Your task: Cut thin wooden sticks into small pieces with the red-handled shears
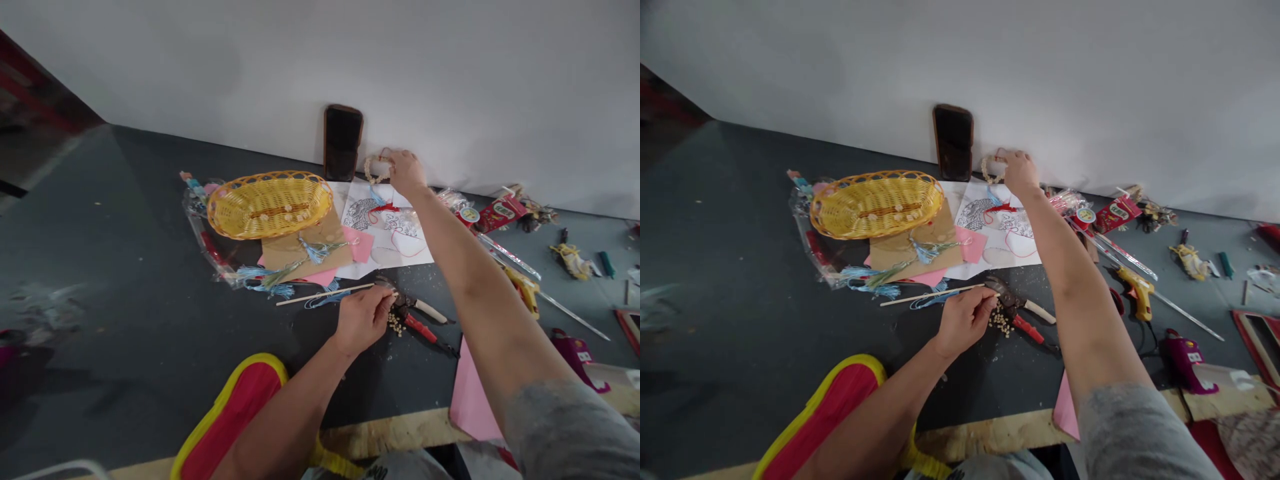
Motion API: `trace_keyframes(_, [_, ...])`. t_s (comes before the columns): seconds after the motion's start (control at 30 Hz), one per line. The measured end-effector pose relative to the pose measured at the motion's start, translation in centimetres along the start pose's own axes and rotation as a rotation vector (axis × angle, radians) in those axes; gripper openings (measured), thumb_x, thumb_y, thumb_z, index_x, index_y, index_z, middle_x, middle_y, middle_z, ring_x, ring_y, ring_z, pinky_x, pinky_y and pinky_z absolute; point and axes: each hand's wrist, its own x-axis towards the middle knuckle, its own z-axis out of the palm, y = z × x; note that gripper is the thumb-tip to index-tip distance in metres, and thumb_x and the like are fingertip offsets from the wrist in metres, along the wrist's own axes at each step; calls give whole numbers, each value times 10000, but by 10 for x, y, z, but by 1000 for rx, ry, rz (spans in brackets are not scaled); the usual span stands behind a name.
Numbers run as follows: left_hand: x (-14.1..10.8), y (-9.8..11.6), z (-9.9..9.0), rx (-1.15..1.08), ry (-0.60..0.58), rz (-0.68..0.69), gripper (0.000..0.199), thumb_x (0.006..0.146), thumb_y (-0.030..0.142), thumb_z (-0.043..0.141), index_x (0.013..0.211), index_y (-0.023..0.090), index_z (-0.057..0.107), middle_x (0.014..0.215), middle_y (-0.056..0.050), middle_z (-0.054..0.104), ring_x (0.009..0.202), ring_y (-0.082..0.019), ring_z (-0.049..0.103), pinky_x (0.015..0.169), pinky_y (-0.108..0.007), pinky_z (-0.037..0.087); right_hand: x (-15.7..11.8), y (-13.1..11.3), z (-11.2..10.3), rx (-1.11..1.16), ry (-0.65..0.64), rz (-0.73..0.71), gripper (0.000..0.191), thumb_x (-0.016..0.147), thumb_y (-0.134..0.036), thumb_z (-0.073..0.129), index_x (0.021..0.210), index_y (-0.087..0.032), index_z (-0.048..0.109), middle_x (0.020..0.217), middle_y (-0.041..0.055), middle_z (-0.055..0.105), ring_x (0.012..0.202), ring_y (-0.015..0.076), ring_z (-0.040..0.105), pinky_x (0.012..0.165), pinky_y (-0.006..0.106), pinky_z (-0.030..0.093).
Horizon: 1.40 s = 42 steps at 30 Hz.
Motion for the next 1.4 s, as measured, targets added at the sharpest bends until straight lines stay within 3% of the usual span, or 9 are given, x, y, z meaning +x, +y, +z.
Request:
trace_keyframes(0.17, [0,-1,1,-12,7,14,147,965,194,515,931,176,656,727,-24,718,596,-121,647,576,-212,456,-5,-1,-7,-5,-20,95,237,937,-223,486,1122,-194,632,1144,142,663,1169,355,580,1035,603,442])
trace_keyframes(0.4, [0,-1,1,0,18,19,138,968,202,516,916,185,643,711,-14,714,588,-116,644,563,-213,445,-13,-16,-25,-87,-160,229,227,941,-213,488,1048,-186,686,1067,125,701,1048,316,646,951,515,500])
trace_keyframes(0.6, [0,-2,1,5,15,23,146,972,206,507,904,190,636,717,-13,719,585,-114,647,553,-217,438,-16,-26,-35,-126,-93,195,419,925,-113,438,1301,-198,602,1336,138,619,1199,311,592,999,495,491])
trace_keyframes(0.83, [0,-2,1,9,13,17,145,974,212,508,912,190,638,723,-16,721,594,-116,652,560,-218,440,-16,-21,-30,-137,-159,221,439,947,-167,465,1358,-258,593,1221,125,682,1104,316,643,954,518,510])
trace_keyframes(1.03, [1,-1,1,-1,30,37,127,967,191,519,908,185,632,731,-17,724,589,-113,649,553,-212,433,-15,-14,-32,-121,-181,252,405,949,-180,494,1323,-268,623,1216,110,685,1137,314,632,990,517,495])
trace_keyframes(1.4, [0,-2,2,1,31,29,118,959,190,531,914,186,639,738,-18,732,583,-116,649,549,-214,436,-12,-14,-38,-173,-167,235,310,938,-188,483,1169,-160,687,1257,148,647,1187,324,604,1028,483,474])
